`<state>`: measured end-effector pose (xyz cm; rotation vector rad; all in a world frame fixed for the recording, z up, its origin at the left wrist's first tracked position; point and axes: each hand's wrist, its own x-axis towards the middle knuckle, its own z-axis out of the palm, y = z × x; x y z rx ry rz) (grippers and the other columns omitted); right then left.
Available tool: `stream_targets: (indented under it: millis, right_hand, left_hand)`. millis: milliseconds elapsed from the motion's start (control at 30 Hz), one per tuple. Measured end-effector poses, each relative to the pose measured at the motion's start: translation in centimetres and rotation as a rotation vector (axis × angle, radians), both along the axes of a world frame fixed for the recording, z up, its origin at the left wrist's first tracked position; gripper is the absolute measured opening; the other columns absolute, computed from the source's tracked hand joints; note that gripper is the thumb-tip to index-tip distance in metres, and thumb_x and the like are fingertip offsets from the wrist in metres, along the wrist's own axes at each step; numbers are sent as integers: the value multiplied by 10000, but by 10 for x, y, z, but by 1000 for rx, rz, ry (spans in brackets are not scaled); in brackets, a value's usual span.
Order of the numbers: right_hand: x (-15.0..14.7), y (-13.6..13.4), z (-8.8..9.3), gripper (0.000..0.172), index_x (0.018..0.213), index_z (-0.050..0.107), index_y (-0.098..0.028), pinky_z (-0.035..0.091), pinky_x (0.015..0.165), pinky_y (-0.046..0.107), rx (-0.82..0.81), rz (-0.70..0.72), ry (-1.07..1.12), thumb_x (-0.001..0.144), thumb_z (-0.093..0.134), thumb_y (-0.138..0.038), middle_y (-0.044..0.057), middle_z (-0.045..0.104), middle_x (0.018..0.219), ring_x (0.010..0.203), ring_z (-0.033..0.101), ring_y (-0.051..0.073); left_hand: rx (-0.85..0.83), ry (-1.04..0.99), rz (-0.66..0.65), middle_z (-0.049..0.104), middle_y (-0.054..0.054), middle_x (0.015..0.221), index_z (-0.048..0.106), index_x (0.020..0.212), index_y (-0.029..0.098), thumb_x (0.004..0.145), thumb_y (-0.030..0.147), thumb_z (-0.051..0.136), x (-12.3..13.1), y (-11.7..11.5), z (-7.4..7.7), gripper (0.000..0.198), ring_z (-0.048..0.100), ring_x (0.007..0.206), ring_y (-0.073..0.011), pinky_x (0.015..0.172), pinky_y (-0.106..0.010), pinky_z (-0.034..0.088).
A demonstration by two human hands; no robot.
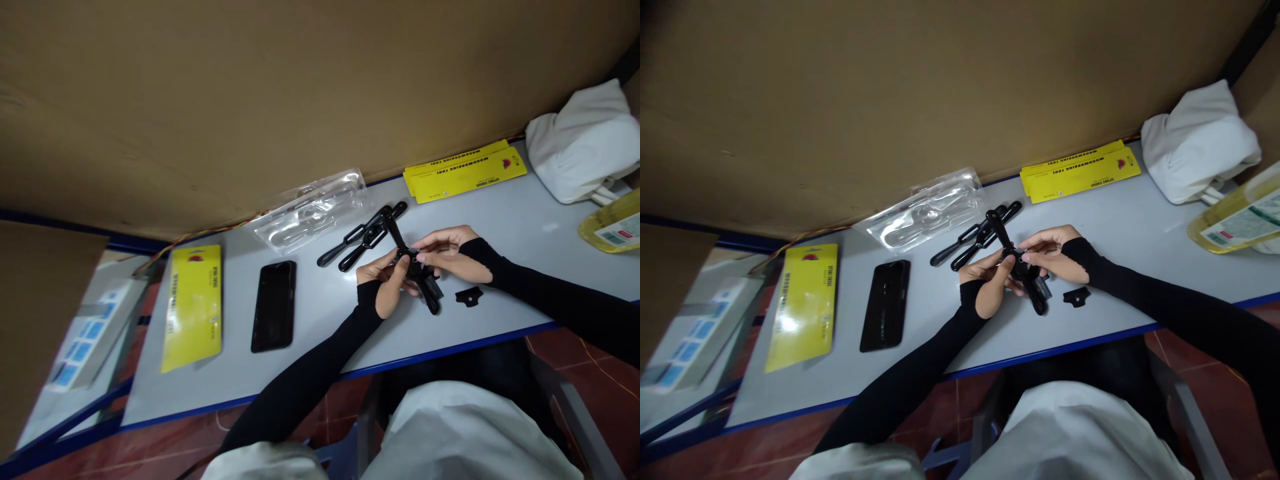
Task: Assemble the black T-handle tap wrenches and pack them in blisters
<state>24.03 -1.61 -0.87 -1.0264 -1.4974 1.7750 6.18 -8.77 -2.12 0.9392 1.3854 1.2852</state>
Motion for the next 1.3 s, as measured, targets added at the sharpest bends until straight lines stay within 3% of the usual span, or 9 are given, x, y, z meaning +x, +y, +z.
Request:
stream_targets:
  millis: [333,567,700,800,933,1067,1167,1300]
  right_hand:
    - [3,-1,1,438,1087,838,-146,640,592,285,68,39,-49,768,880,-442,71,784,870,648,679,134]
    - [8,1,7,339,1039,851,-178,586,654,286,358,4,-227,841,808,-451,91,793,926,793,709,185]
    - [19,17,17,231,972,839,-197,540,673,297,527,-110,-335,902,747,-398,80,791,940,807,701,192]
    - [32,33,20,200,973,829,-197,496,650,305,659,-159,-451,921,710,-350,75,784,933,776,672,188]
    - [47,48,14,213,1033,824,-199,463,651,319,805,-10,-525,886,732,-323,80,770,926,772,630,194]
    - [51,54,0,276,1128,830,-239,466,825,371,992,210,-578,876,734,-296,73,751,909,886,583,236]
    - [50,56,-7,227,1086,835,-252,447,861,370,1010,327,-628,932,674,-292,72,745,933,937,558,245]
    - [48,54,-7,215,1058,799,-202,434,871,366,978,383,-668,958,628,-287,87,729,921,903,552,242]
  left_hand:
    - [-72,-18,18,754,-68,653,801,991,94,728,563,895,1,-1,9,546,696,438,-210,364,-263,541]
    - [-68,-16,21,731,-51,608,749,908,115,695,561,910,2,1,13,520,698,428,-225,350,-268,540]
    - [-70,-10,61,714,-48,575,726,828,125,638,612,923,2,3,11,558,675,392,-225,303,-257,493]
    - [-50,-19,80,685,-28,526,731,852,126,675,591,914,3,2,10,529,677,394,-222,310,-247,496]
    - [-43,-23,71,679,-31,512,731,848,123,693,587,907,1,2,6,519,661,373,-216,304,-247,489]
    - [-61,-15,48,724,-54,587,716,843,129,675,571,926,0,4,5,517,662,378,-209,318,-256,509]
    - [-67,-26,33,741,-63,639,709,838,126,669,563,930,0,5,7,518,673,395,-206,327,-260,521]
    - [-105,-58,36,720,-56,625,698,825,119,611,580,946,0,7,9,565,667,390,-213,321,-278,529]
